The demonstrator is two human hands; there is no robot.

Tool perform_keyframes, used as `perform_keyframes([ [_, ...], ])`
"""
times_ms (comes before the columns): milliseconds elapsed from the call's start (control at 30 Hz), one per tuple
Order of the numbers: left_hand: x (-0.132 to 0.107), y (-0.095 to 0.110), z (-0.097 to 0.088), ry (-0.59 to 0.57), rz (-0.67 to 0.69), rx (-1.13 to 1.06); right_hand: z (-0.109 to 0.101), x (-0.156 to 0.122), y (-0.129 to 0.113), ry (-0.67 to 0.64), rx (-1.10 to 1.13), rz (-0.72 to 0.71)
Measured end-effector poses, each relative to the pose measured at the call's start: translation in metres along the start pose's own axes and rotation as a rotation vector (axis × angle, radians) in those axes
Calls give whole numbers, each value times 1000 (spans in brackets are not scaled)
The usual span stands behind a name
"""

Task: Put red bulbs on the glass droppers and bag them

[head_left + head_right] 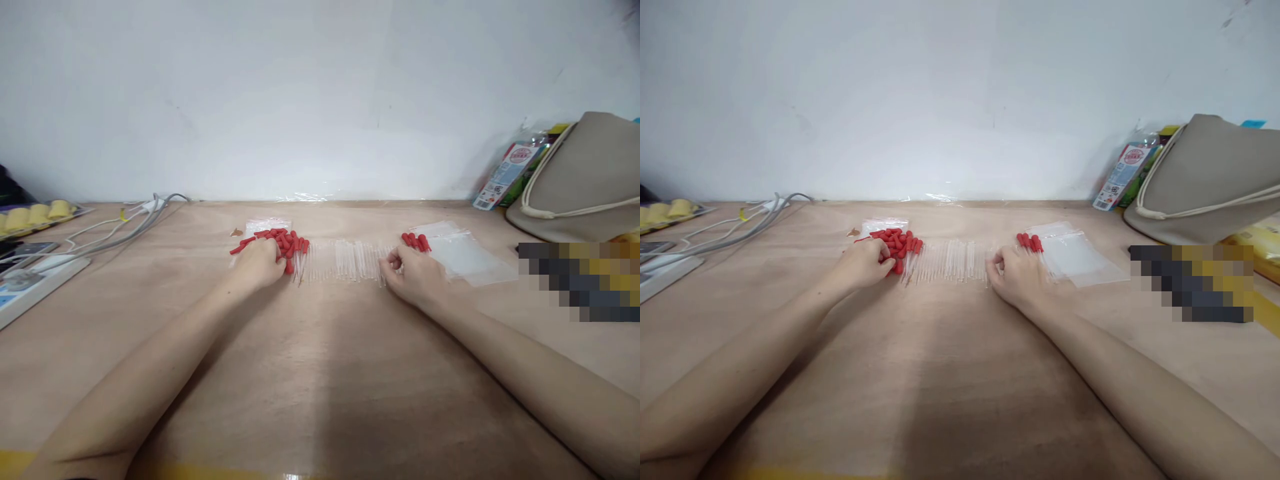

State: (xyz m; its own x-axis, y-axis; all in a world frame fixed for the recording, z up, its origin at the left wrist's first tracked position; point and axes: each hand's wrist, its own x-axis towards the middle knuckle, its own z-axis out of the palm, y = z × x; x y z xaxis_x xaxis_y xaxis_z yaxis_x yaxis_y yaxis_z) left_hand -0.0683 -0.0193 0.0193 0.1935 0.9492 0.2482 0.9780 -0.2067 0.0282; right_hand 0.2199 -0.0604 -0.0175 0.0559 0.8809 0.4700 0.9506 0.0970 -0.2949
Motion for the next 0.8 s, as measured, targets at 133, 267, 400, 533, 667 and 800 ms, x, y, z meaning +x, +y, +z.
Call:
perform_keyframes([
  [133, -5, 8, -18, 14, -69, 2, 12, -5, 2, 48, 120, -144],
  [267, -10, 23, -23, 155, 18, -114, 20, -6, 3, 102, 278, -259],
  [400, -18, 41, 6, 313, 272, -386, 18, -12, -5, 106, 338, -417],
  [533, -28, 53, 39, 378, 463, -452, 12, -19, -16, 89, 386, -498],
  [667, -33, 57, 48, 390, 509, -510, 11, -21, -19, 67, 353, -535],
  [800, -34, 58, 45, 399, 524, -533, 13, -20, -16, 55, 335, -526],
])
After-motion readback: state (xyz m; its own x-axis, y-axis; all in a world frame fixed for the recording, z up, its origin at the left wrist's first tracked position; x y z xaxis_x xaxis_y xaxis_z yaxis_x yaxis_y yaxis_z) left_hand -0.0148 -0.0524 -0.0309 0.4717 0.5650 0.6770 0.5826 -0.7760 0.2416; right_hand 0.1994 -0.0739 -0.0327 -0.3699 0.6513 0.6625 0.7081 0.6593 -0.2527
